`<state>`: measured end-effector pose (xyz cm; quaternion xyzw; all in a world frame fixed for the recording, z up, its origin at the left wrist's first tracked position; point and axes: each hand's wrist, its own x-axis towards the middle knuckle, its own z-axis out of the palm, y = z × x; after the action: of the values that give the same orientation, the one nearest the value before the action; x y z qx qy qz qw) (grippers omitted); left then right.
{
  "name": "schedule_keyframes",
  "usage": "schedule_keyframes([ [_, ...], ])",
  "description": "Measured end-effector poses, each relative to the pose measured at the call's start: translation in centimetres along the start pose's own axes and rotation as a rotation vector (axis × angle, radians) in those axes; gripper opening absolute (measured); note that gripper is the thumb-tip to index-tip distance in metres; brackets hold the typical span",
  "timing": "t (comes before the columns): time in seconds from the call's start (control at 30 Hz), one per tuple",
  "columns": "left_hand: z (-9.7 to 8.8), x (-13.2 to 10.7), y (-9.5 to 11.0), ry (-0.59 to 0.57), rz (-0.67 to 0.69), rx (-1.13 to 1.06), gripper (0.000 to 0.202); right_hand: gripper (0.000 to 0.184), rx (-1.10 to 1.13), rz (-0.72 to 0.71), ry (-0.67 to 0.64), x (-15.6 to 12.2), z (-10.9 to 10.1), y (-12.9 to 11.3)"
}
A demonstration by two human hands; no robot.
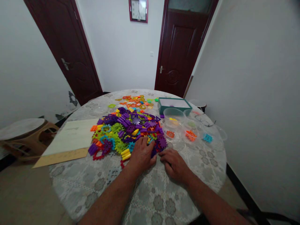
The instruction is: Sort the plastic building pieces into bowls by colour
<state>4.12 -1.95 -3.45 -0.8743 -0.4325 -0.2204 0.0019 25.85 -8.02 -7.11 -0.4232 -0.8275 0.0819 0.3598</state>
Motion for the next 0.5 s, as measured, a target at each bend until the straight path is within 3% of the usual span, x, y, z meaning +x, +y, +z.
schedule_keyframes([
  [0.17,0.8,0.2,-0.2,0.014,0.009,-0.005,0.051,0.029,0.025,0.001,-0.006,0.0,0.0,0.1],
  [0.3,1.3,0.5,-0.4,0.013,0.014,0.013,0.056,0.029,0.029,-0.025,0.000,0.0,-0.1,0.2],
  [0.5,1.6,0.7,-0.9,0.083,-0.068,-0.028,0.058,0.029,0.024,-0.008,0.008,0.0,-0.1,0.2],
])
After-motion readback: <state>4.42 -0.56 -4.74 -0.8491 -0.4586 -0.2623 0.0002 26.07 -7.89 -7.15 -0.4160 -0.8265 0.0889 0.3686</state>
